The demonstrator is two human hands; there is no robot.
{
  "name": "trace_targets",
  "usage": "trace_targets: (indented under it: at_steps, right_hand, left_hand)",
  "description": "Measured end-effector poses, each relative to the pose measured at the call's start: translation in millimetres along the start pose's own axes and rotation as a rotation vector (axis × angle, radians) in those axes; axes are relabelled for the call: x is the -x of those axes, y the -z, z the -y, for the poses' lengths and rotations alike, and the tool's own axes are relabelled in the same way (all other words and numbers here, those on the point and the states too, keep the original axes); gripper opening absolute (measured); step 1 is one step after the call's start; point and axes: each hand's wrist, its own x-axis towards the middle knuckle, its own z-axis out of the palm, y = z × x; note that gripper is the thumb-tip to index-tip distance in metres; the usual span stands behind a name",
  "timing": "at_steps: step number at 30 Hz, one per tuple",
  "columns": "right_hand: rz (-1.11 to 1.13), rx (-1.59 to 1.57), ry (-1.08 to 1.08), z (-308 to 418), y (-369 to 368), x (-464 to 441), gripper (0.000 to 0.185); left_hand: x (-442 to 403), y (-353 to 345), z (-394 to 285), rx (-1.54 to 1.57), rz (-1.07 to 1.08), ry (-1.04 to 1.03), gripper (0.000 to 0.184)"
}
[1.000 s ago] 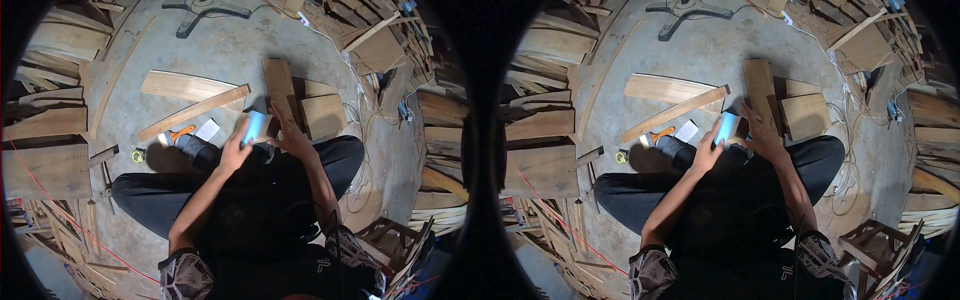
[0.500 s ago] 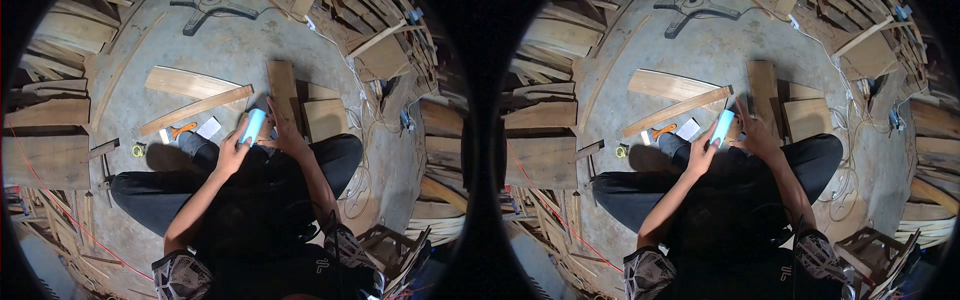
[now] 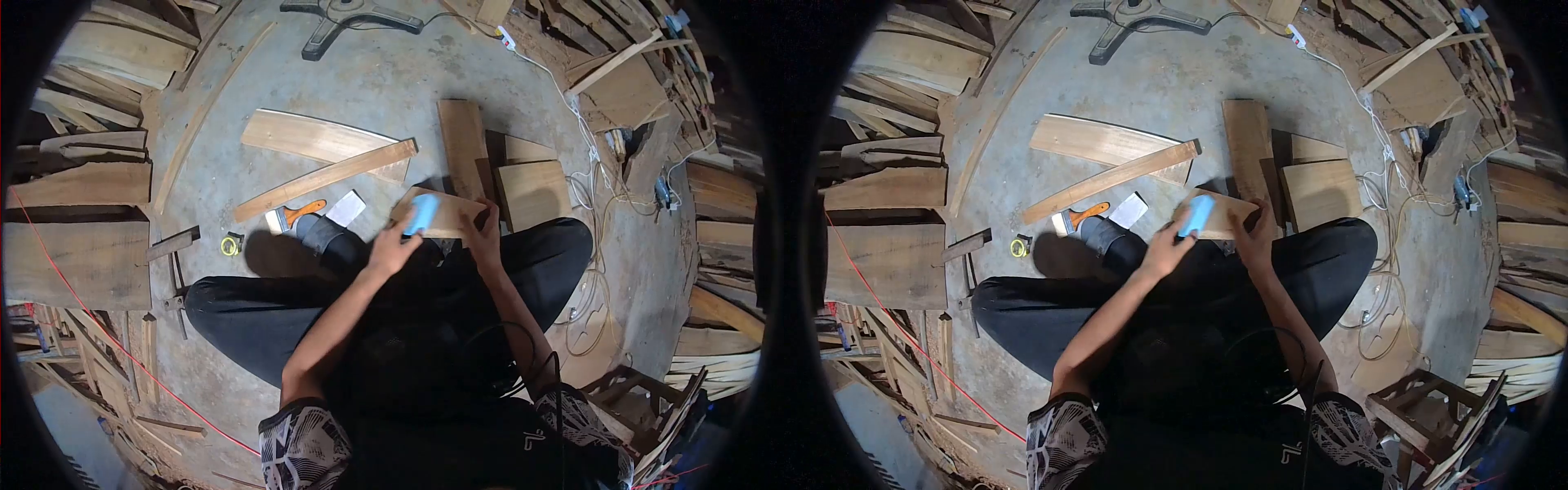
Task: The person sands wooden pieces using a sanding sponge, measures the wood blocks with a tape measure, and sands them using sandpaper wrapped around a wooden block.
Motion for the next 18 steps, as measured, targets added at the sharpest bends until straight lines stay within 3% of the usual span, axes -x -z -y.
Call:
trace_targets:
  at_steps: [1, 2, 4, 5, 6, 8, 9, 10, 12, 13, 15, 16, 18]
  right_hand:
    - [0.022, -0.126, -0.153, -8, 6, -6, 0.056]
    - [0.046, -0.252, -0.305, -15, 10, -10, 0.051]
    - [0.014, -0.21, -0.216, -20, 8, -11, 0.042]
    - [0.076, -0.278, -0.253, -22, 11, -12, 0.04]
    - [0.139, -0.349, -0.292, -27, 14, -14, 0.04]
    - [0.172, -0.251, -0.256, -34, 13, -16, 0.041]
    - [0.219, -0.233, -0.304, -22, 15, -17, 0.043]
    - [0.262, -0.215, -0.353, -10, 18, -19, 0.046]
    - [0.302, -0.128, -0.317, 13, 17, -23, 0.049]
    - [0.365, -0.074, -0.256, 25, 15, -26, 0.049]
    - [0.408, -0.027, -0.198, 32, 6, -23, 0.049]
    - [0.414, -0.017, -0.179, 31, 0, -20, 0.048]
    - [0.404, 0.007, -0.053, 24, -13, -23, 0.041]
  left_hand:
    - [-10, 12, -2, -0.305, 0.258, 0.385, 0.058]
    - [-7, 18, -8, -0.261, 0.192, 0.399, 0.06]
    - [-3, 24, -22, -0.105, 0.214, 0.166, 0.06]
    - [-2, 20, -18, -0.001, 0.137, -0.144, 0.061]
    - [-5, 33, -29, -0.003, 0.262, -0.147, 0.065]
    - [-10, 39, -7, -0.072, 0.215, 0.048, 0.072]
    - [-12, 46, 6, -0.044, 0.214, 0.339, 0.075]
    - [-10, 38, 49, -0.106, 0.138, 0.401, 0.077]
    - [-7, 58, 82, -0.587, 0.459, 0.406, 0.08]
    - [2, 52, 134, -0.718, 0.379, 0.092, 0.086]
    - [-12, 70, 137, -0.505, 0.395, 0.357, 0.086]
    - [-17, 88, 89, -0.457, 0.222, 0.599, 0.072]
    - [-21, 73, 151, -0.576, -0.173, 0.469, 0.071]
